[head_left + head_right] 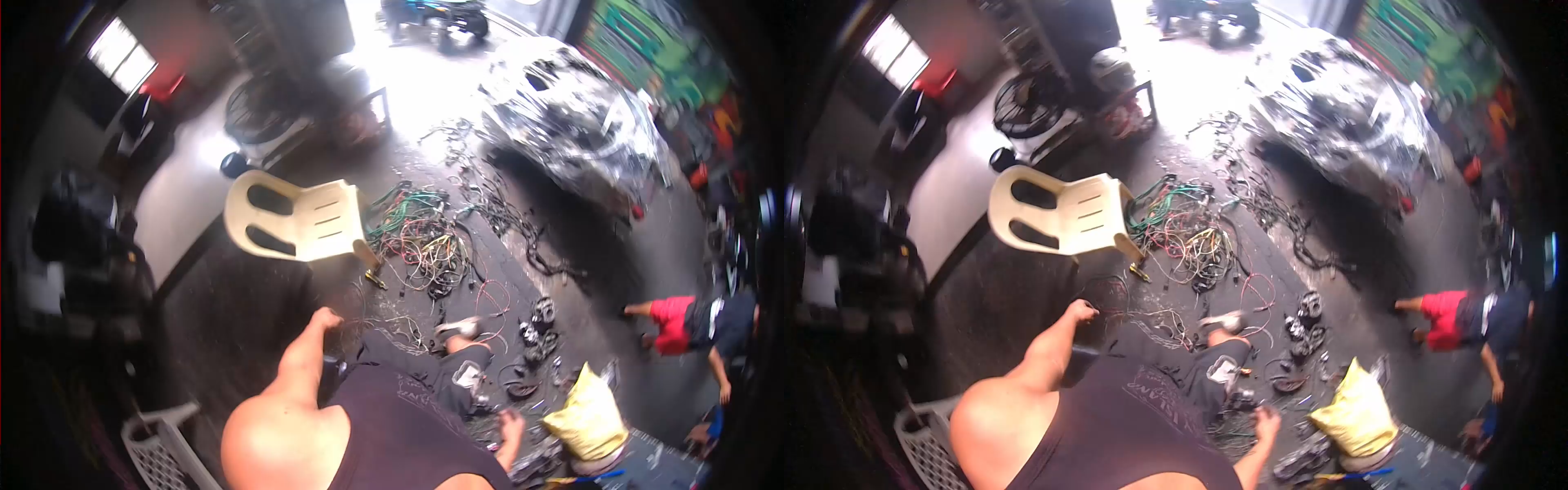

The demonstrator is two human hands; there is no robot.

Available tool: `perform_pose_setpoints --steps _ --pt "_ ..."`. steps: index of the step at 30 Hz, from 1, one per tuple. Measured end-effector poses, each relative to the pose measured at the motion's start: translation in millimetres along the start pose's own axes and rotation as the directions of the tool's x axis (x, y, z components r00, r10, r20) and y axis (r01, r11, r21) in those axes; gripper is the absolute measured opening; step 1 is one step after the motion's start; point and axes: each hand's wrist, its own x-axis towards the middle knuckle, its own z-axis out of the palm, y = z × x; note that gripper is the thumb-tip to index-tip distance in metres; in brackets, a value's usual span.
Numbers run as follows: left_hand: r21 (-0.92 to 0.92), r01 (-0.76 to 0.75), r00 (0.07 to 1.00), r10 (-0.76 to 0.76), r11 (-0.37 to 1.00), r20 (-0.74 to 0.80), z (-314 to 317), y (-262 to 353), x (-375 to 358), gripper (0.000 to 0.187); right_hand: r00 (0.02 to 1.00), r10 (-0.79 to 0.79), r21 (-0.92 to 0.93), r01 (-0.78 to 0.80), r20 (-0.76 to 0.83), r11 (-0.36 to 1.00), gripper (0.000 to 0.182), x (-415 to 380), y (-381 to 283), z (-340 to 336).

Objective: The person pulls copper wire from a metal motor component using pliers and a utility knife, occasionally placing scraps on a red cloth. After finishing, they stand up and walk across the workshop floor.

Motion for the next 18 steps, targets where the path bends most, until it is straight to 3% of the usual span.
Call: perform_pose_setpoints --steps 1,2,3,4,5,6,7,8,9,10,11,13,15,16,17,18 --pt "0.065 -0.040 0.998 0.036 0.997 0.053 6.3 7.1 12.3 0.036 0.990 -0.127 -0.033 0.125 -0.060 0.992 0.032 3.8 -21.1 -5.4" --pt "0.018 -0.089 0.994 0.088 0.996 0.063 4.6 32.9 1.4 0.034 0.992 -0.112 -0.048 0.109 -0.064 0.993 0.044 33.8 -9.8 -27.3" --pt "-0.099 -0.192 0.977 0.199 0.976 0.075 2.5 65.2 -16.0 0.029 0.977 -0.175 -0.079 0.166 -0.126 0.983 0.048 49.2 -10.0 -43.8" --pt "-0.275 -0.193 0.956 0.243 0.942 0.162 20.0 61.8 22.3 0.022 0.979 -0.133 0.026 0.139 -0.151 0.990 0.048 54.2 -29.0 -58.5" --pt "-0.427 -0.157 0.959 0.241 0.891 0.150 31.0 81.5 27.9 0.019 0.958 -0.162 -0.101 0.142 -0.237 0.985 0.044 66.4 -31.0 -78.5" --pt "-0.358 -0.099 0.970 0.171 0.929 0.176 34.5 122.0 23.0 0.017 0.968 -0.100 -0.056 0.089 -0.230 0.994 0.048 80.5 -28.8 -102.5" --pt "-0.298 -0.033 0.981 0.088 0.954 0.173 32.8 153.1 12.2 0.016 0.946 -0.050 -0.037 0.041 -0.322 0.998 0.047 84.8 -29.8 -114.7" --pt "-0.285 0.015 0.981 0.042 0.958 0.192 38.7 195.2 -1.5 0.016 0.941 -0.120 -0.084 0.098 -0.317 0.992 0.042 104.8 -12.7 -138.5" --pt "-0.309 0.061 0.982 -0.001 0.949 0.190 56.2 240.0 -11.5 0.017 0.906 0.031 0.112 0.018 -0.422 0.994 0.036 103.6 -22.7 -149.9" --pt "-0.097 -0.130 0.952 0.152 0.987 0.267 64.7 266.3 2.3 0.018 0.858 0.095 0.221 0.022 -0.505 0.975 0.030 109.6 -13.7 -163.9" --pt "0.085 -0.346 0.893 0.300 0.934 0.336 73.4 285.9 22.7 0.020 0.807 0.168 0.322 0.030 -0.567 0.946 0.025 111.3 3.3 -165.6" --pt "0.119 -0.057 0.916 0.004 0.991 0.401 98.8 394.3 11.1 0.020 0.808 0.346 0.547 -0.036 -0.477 0.837 0.014 102.3 30.4 -179.2" --pt "0.062 -0.422 0.828 0.357 0.904 0.432 125.2 474.1 13.2 0.022 0.760 0.505 0.693 -0.102 -0.409 0.714 0.010 79.3 72.3 -156.0" --pt "-0.071 -0.559 0.764 0.547 0.826 0.342 142.8 534.0 -27.3 0.020 0.765 0.422 0.328 -0.288 -0.485 0.900 0.025 95.0 160.6 -142.3" --pt "-0.185 -0.685 0.669 0.709 0.705 0.224 151.9 584.0 -69.9 0.018 0.725 0.591 0.287 -0.518 -0.353 0.806 0.031 86.6 164.0 -138.3" --pt "-0.250 -0.684 0.659 0.727 0.686 0.192 156.1 614.3 -85.5 0.020 0.650 0.732 0.183 -0.709 -0.205 0.681 0.038 78.0 165.4 -134.8"
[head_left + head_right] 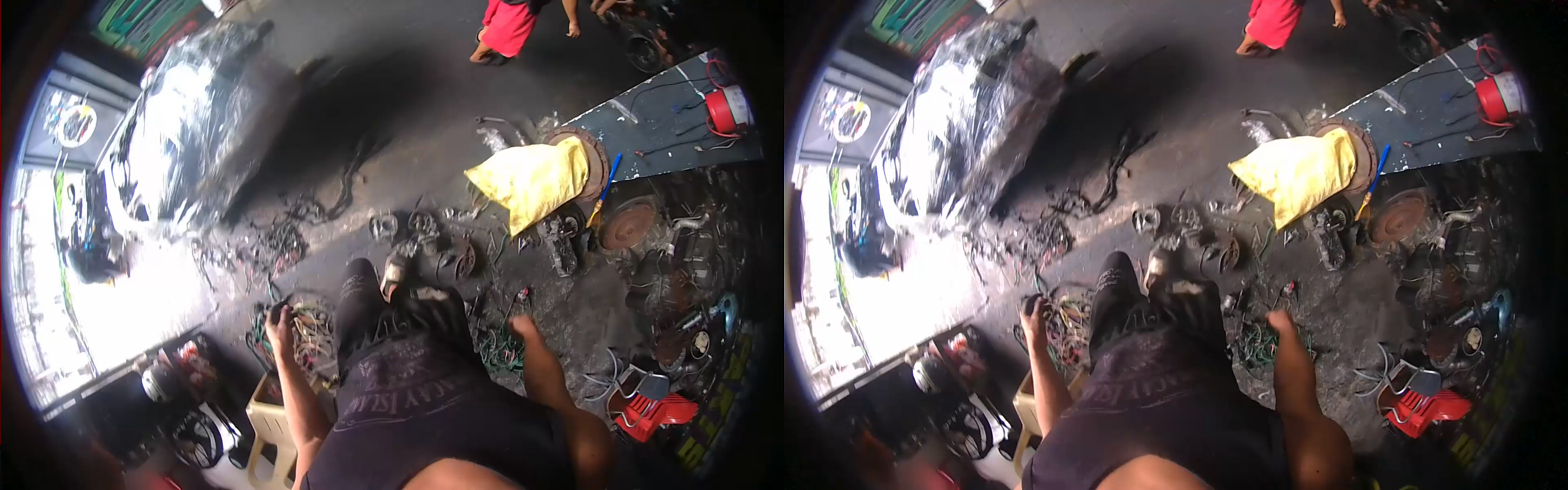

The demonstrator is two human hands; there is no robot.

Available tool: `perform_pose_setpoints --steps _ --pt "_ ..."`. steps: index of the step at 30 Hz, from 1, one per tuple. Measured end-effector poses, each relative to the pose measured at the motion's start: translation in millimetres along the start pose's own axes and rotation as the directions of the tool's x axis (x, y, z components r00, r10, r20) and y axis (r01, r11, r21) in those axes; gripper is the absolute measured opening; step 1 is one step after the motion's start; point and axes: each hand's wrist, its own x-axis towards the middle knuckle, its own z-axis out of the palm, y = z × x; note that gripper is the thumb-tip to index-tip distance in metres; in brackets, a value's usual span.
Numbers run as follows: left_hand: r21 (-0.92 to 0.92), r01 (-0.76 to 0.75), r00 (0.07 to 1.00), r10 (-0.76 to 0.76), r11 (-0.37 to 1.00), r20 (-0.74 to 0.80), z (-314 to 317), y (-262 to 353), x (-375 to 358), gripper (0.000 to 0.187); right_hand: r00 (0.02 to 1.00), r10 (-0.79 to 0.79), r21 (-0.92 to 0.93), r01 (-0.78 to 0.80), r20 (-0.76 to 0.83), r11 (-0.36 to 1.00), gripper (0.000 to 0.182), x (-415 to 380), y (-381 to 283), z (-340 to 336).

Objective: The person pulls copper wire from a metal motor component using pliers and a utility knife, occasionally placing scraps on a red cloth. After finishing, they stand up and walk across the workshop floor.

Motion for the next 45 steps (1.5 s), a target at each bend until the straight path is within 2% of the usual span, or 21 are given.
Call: perform_pose_setpoints --steps 1,4,10,13,14,15,17,19,21,23,24,25,27,29,31,33,35,39,40,41,45 --pt "-0.075 -0.044 0.999 0.043 0.996 -0.013 18.9 31.7 22.3 0.022 0.979 -0.164 -0.199 0.186 0.119 0.962 0.043 -51.7 -28.7 -23.9" --pt "-0.123 0.154 0.988 -0.151 0.980 0.033 42.9 56.7 74.5 0.030 0.989 -0.128 0.232 0.143 -0.079 0.962 0.040 -40.7 -36.9 -16.3" --pt "0.395 0.387 0.835 -0.498 0.833 0.232 62.0 -45.5 158.7 0.023 0.955 -0.228 0.316 0.279 -0.189 0.907 0.036 -74.8 -142.2 -104.8" --pt "0.446 0.576 0.500 -0.727 0.685 0.471 99.8 -97.4 206.2 0.033 0.886 -0.251 0.291 0.377 -0.390 0.879 0.028 -57.9 -164.8 -137.1" --pt "0.516 0.618 0.157 -0.736 0.593 0.658 125.7 -70.7 229.7 0.036 0.905 -0.299 0.762 0.417 -0.301 0.495 0.029 -6.9 -138.4 -122.7" --pt "0.356 0.575 0.408 -0.635 0.737 0.656 177.4 -60.7 258.1 0.032 0.915 -0.344 0.977 0.210 -0.210 -0.037 0.030 43.2 -112.7 -108.6" --pt "0.531 0.316 0.657 -0.586 0.786 0.475 233.2 -19.7 290.0 0.025 0.948 0.275 0.904 0.032 -0.163 0.426 0.034 47.6 -120.0 -106.5" --pt "0.406 0.039 0.796 -0.274 0.913 0.540 315.3 49.7 341.7 0.019 0.987 0.104 0.746 -0.162 0.124 0.646 0.034 -2.6 -180.9 -168.6" --pt "0.130 -0.333 0.802 0.208 0.934 0.560 398.4 152.2 384.6 0.016 0.979 -0.111 0.755 -0.056 0.169 0.654 0.030 -46.6 -233.8 -226.3" --pt "0.085 -0.309 0.812 0.216 0.947 0.542 457.1 217.9 457.6 0.010 0.998 -0.047 0.773 -0.003 0.043 0.634 0.031 -25.2 -251.8 -238.6" --pt "-0.225 -0.047 0.780 0.176 0.973 0.600 484.8 244.5 493.2 0.011 0.997 0.036 0.814 0.040 -0.075 0.580 0.030 -10.2 -264.3 -237.8" --pt "-0.057 -0.125 0.812 0.135 0.991 0.567 514.2 309.3 480.9 0.016 0.997 0.029 0.811 0.042 -0.072 0.584 0.030 16.5 -268.8 -236.5" --pt "0.221 -0.149 0.848 0.010 0.964 0.529 560.2 363.0 507.1 0.018 1.000 -0.001 0.978 0.014 -0.014 0.208 0.027 95.3 -245.9 -212.5" --pt "0.402 -0.210 0.848 -0.039 0.891 0.529 605.1 381.2 535.2 0.023 1.000 0.011 0.787 -0.017 0.013 0.617 0.025 55.0 -312.0 -264.6" --pt "0.451 -0.300 0.848 0.018 0.840 0.529 652.3 361.5 564.4 0.029 0.991 -0.126 0.659 0.062 0.050 0.749 0.023 64.9 -339.4 -286.6" --pt "0.359 -0.342 0.781 0.049 0.868 0.623 692.2 363.9 563.2 0.036 0.977 0.084 0.760 -0.205 0.195 0.617 0.025 87.0 -367.6 -308.5" --pt "0.404 -0.543 0.706 0.139 0.736 0.694 718.9 363.5 557.0 0.033 0.942 -0.285 0.774 0.312 -0.176 0.551 0.024 95.2 -377.1 -323.8" --pt "0.529 -0.089 0.869 -0.195 0.844 0.456 743.6 340.4 532.8 0.029 0.771 -0.577 0.877 0.444 -0.269 0.185 0.025 178.8 -404.4 -407.5" --pt "0.538 -0.047 0.859 -0.241 0.841 0.452 734.7 322.2 528.5 0.028 0.964 -0.250 0.879 0.042 0.090 0.476 0.028 209.1 -428.3 -425.6" --pt "0.542 0.017 0.844 -0.303 0.840 0.443 728.7 303.6 521.6 0.027 0.912 0.167 0.709 -0.399 0.375 0.582 0.030 247.1 -456.9 -453.4" --pt "0.542 0.250 0.814 -0.477 0.802 0.331 753.9 303.1 509.4 0.025 0.975 -0.111 0.351 0.174 -0.194 0.920 0.042 348.9 -593.1 -698.6"
